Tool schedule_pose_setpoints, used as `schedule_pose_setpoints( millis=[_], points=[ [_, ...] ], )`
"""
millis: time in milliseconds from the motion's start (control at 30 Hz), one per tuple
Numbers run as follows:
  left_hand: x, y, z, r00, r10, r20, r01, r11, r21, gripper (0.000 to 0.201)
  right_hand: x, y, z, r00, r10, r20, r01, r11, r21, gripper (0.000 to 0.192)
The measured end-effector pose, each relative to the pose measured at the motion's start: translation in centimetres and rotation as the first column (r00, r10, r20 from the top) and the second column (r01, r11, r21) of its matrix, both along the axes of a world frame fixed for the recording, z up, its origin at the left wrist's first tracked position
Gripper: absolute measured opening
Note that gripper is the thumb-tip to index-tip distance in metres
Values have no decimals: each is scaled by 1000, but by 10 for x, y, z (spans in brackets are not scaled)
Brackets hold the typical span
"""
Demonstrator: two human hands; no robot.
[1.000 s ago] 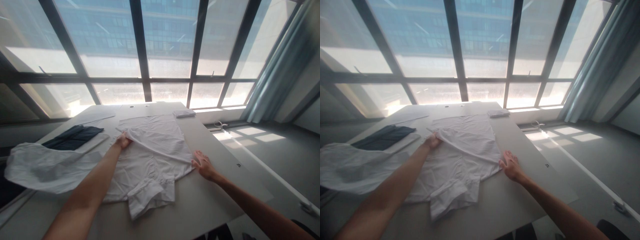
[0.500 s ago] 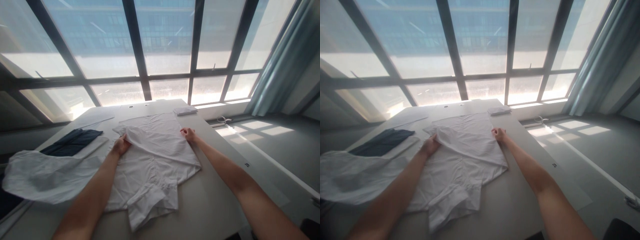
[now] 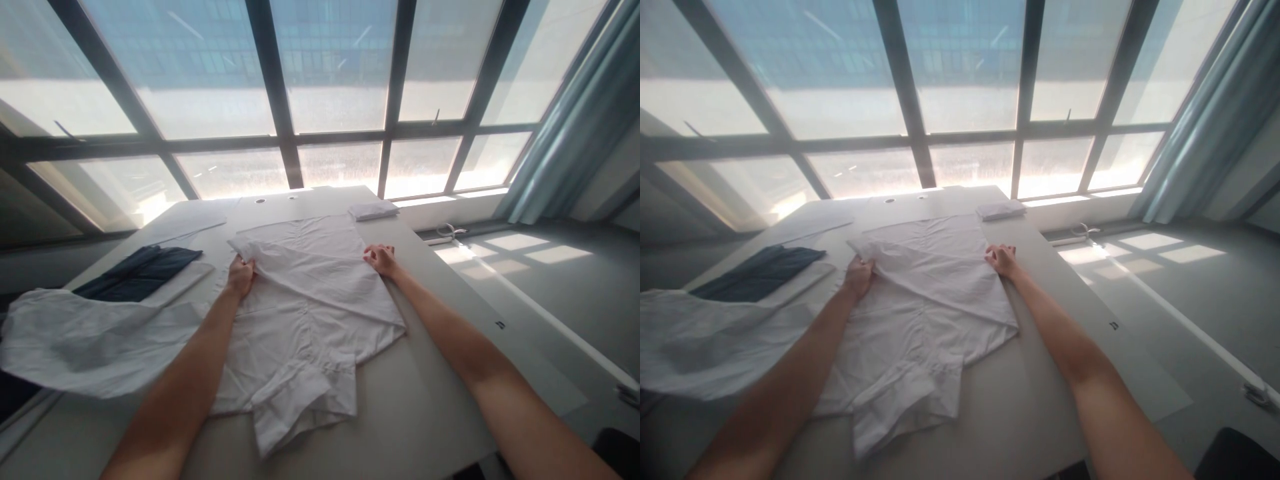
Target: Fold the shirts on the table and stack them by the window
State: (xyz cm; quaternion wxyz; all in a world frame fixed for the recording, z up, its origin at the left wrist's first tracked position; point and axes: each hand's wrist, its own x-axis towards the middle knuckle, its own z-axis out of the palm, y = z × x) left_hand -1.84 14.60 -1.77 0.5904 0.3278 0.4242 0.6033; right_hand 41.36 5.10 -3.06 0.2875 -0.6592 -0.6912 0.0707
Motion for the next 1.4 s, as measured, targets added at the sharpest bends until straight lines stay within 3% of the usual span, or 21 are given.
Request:
schedule_pose_setpoints(
  millis=[67,133,233,300,333,400,467,567,667,767,867,933,1033,1100,1267,1333,1400],
  points=[
    [0,-1,-2,986,71,-154,-62,996,62,70,0,-1,-1,1000,-4,5,4,1000,10,22],
    [-3,-3,-1,916,181,-359,-134,979,150,76,1,-2,-2,1000,-4,2,4,1000,17,23],
    [-10,-8,7,686,434,-584,-258,896,362,81,4,-1,-5,1000,10,-22,-10,1000,20,26],
    [-7,-12,14,517,528,-673,-186,837,514,74,7,0,-6,999,14,-48,-13,1000,19,28],
    [-2,-14,16,465,505,-727,-61,838,542,67,8,1,-7,998,13,-62,-12,1000,18,29],
    [13,-18,18,348,336,-875,289,850,441,53,9,2,-9,997,12,-81,-11,1000,8,30],
    [30,-22,13,152,165,-975,531,818,221,51,11,3,-11,996,17,-90,-18,1000,-3,32],
    [45,-27,0,-82,69,-994,541,841,14,59,15,3,-13,995,12,-103,-14,1000,-13,34],
    [45,-28,-10,-250,46,-967,476,875,-82,63,18,2,-12,995,-39,-95,37,999,-20,36],
    [41,-26,-13,-262,53,-964,447,892,-72,62,13,-3,-3,989,-142,-44,142,990,12,36],
    [41,-23,-14,-230,48,-972,435,898,-58,61,-13,-18,5,977,-211,30,208,975,78,43],
    [41,-20,-16,-196,52,-979,440,897,-40,60,-41,-35,5,985,-126,115,118,990,72,46],
    [40,-18,-19,-134,62,-989,450,893,-4,58,-80,-66,-4,966,125,226,-114,992,-60,58],
    [39,-17,-19,-99,66,-993,452,892,14,57,-91,-83,-9,958,168,233,-138,980,-140,66],
    [40,-18,-14,-60,28,-998,432,902,0,55,-63,-95,-7,980,-16,200,62,972,-226,71],
    [42,-21,-10,-105,18,-994,424,905,-28,56,-46,-91,-4,976,-69,205,124,955,-269,69],
    [44,-25,-5,-202,11,-979,416,906,-75,59,-33,-87,-3,968,-118,221,181,939,-292,66]
  ],
)
